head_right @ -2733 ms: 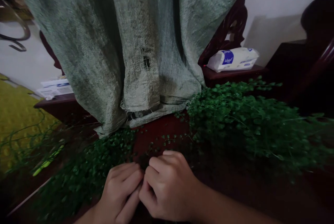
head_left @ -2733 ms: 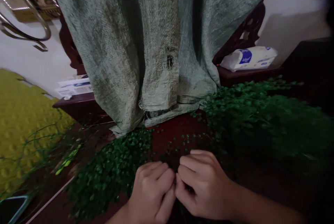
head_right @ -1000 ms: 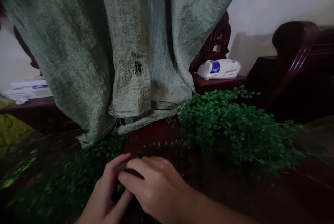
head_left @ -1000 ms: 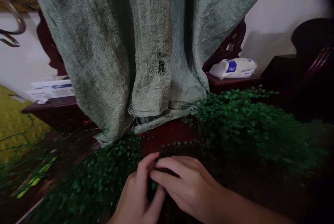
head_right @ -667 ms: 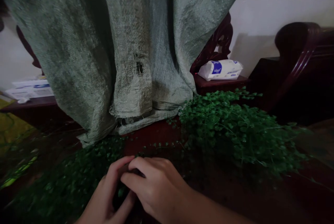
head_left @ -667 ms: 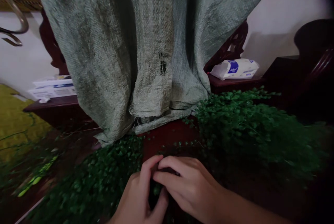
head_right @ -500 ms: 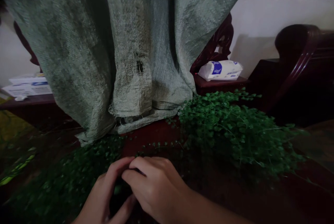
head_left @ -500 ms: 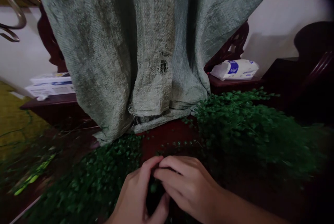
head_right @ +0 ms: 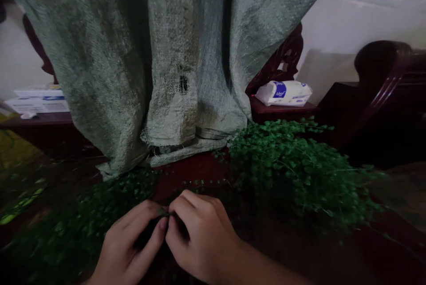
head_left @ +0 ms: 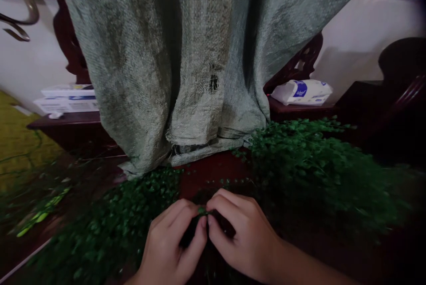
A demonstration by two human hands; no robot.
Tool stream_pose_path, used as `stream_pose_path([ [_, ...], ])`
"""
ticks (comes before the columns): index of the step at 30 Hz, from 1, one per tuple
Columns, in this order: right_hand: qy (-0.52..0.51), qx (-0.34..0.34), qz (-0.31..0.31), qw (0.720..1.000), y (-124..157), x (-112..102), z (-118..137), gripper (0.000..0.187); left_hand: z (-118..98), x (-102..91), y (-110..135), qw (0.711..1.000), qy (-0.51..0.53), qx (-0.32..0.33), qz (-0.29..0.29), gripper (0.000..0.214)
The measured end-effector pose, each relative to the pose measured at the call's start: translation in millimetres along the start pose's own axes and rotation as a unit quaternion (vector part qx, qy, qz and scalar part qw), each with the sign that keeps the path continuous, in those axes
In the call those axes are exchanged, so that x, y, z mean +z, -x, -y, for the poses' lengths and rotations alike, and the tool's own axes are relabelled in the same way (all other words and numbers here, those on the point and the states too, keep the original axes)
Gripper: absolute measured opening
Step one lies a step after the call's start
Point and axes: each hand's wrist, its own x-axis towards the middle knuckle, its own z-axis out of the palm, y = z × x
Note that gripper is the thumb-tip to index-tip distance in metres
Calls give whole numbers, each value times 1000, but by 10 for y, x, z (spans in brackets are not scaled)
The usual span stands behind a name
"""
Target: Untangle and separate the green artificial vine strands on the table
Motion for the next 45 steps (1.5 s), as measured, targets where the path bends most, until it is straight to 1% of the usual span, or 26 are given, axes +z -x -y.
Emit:
stream_pose_path([
  [4, -25, 43, -1, 999, 14, 15, 16, 7, 5, 16, 41, 1000, 6, -13, 20, 11],
  [8, -72, 95, 22, 993, 5, 14, 34, 10, 16, 24, 59, 998, 34, -27, 55, 11],
  [11, -92, 117, 31, 988, -17, 7, 32, 11, 23, 24, 59, 997, 41, -28, 58, 11],
  [14, -75, 109, 27, 991, -23, 7, 11, 10, 26, 19, 54, 998, 38, -30, 47, 18],
  [18, -6, 71, 9, 997, 9, 21, -10, 8, 29, 15, 51, 998, 33, -9, 44, 26],
  [20, 23, 56, 13, 998, 27, 28, -4, 8, 27, 14, 53, 998, 28, -4, 48, 25],
  [24, 52, 41, 49, 997, 43, 32, 26, 8, 13, 16, 56, 997, 38, -28, 68, 17],
  [28, 66, 46, 92, 993, 47, 23, 43, 7, -3, 20, 54, 993, 48, -38, 106, 14],
  [30, 77, 53, 100, 991, 50, 17, 43, 6, -10, 22, 53, 991, 49, -41, 119, 13],
  [39, 142, 71, 81, 984, 49, 31, 23, 5, -15, 27, 71, 990, 23, -19, 137, 21],
  [42, 131, 76, 67, 986, 40, 34, 30, 5, -15, 26, 82, 991, 11, -11, 134, 20],
  [45, 68, 74, 54, 993, 25, 24, 45, 11, -18, 19, 85, 992, 4, 8, 127, 20],
])
